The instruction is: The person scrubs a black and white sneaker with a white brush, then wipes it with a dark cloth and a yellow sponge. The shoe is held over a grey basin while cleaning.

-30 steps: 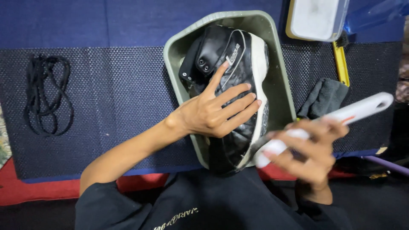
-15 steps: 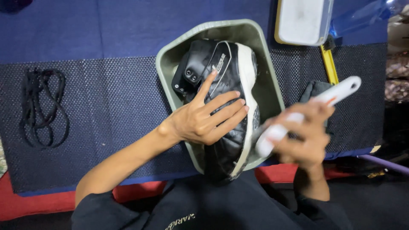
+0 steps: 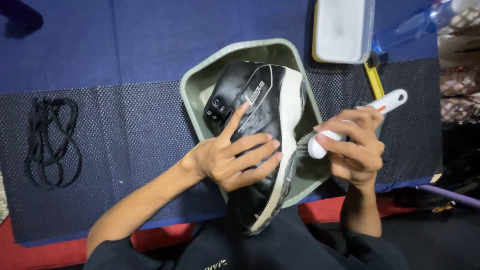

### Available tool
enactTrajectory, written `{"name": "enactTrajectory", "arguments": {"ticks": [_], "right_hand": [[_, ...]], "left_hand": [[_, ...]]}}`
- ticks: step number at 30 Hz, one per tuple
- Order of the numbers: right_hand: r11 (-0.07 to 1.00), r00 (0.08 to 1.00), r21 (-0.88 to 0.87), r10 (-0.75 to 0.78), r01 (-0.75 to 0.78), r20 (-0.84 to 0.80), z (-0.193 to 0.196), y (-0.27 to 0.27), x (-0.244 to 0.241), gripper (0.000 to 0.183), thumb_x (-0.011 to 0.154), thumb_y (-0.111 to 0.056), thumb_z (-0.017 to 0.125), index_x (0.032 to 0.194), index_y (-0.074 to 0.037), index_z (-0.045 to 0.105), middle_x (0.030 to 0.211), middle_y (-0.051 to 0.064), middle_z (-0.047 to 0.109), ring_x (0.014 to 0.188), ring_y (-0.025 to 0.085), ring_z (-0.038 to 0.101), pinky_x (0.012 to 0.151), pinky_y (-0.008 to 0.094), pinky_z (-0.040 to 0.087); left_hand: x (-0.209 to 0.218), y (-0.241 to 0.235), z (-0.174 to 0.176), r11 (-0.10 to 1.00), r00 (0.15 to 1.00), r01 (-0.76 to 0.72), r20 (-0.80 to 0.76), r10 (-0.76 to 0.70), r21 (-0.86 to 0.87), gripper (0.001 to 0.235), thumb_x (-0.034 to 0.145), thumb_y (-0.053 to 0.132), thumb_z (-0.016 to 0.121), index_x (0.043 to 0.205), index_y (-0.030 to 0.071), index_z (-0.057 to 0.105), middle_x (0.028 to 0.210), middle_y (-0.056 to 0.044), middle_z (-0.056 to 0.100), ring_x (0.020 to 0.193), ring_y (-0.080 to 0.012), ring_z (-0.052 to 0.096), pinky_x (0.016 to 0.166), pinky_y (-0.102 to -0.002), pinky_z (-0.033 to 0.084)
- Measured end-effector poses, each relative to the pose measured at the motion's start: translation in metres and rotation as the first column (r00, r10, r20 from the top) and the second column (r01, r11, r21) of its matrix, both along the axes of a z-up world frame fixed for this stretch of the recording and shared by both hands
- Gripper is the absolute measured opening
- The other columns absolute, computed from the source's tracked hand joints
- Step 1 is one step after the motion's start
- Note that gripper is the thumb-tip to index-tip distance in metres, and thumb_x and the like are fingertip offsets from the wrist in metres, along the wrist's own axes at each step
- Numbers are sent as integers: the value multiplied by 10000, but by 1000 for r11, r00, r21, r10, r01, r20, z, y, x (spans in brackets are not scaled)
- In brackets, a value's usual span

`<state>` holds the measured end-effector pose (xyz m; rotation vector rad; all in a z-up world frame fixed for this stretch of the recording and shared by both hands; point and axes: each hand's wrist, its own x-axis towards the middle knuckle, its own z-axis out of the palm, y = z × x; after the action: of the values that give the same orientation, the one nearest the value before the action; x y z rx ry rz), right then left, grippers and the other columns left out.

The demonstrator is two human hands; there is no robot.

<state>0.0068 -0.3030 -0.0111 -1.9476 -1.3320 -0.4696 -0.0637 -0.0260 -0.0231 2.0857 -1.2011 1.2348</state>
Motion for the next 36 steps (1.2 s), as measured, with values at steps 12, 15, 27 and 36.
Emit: {"name": "enactTrajectory", "arguments": {"ticks": [12, 15, 27, 36], "right_hand": [[913, 987, 397, -34, 94, -155, -19, -41, 16, 285, 961, -49, 631, 1239, -56, 566, 1037, 265, 649, 933, 359, 612, 928, 455, 474], [926, 994, 368, -49, 80, -93, -15, -43, 13, 420, 792, 110, 531, 1189, -18, 584, 991, 284, 658, 887, 384, 621, 904, 464, 479], [930, 831, -98, -265, 354, 488, 36, -31, -14, 342, 1076, -306, 480, 1006, -232, 806, 974, 68, 793, 864, 336, 581, 1063, 485, 223], [923, 869, -256, -140, 288, 474, 11, -70, -5, 526, 946, 70, 992, 1201, -354, 815, 1210, 2, 644, 804, 296, 714, 1194, 512, 62]], "left_hand": [[34, -7, 3, 990, 985, 138, 96, -141, 44, 200, 1037, 136, 752, 1230, 141, 702, 1193, -200, 638, 1091, -339, 683, 1006, -473, 613], [39, -4, 1, 988, 994, 29, 100, -44, 150, 193, 1083, 179, 606, 1245, 107, 684, 1188, -109, 718, 1079, -213, 732, 1005, -378, 592], [49, 1, -2, 941, 991, -127, -8, 137, 315, 390, 1125, 31, 530, 1485, 177, 564, 1482, -103, 570, 1363, -235, 594, 1155, -338, 488], [46, -1, -14, 896, 962, -136, -159, 221, 424, 544, 1107, -72, 498, 1587, 166, 410, 1619, -96, 387, 1484, -328, 445, 1194, -429, 526]]}}
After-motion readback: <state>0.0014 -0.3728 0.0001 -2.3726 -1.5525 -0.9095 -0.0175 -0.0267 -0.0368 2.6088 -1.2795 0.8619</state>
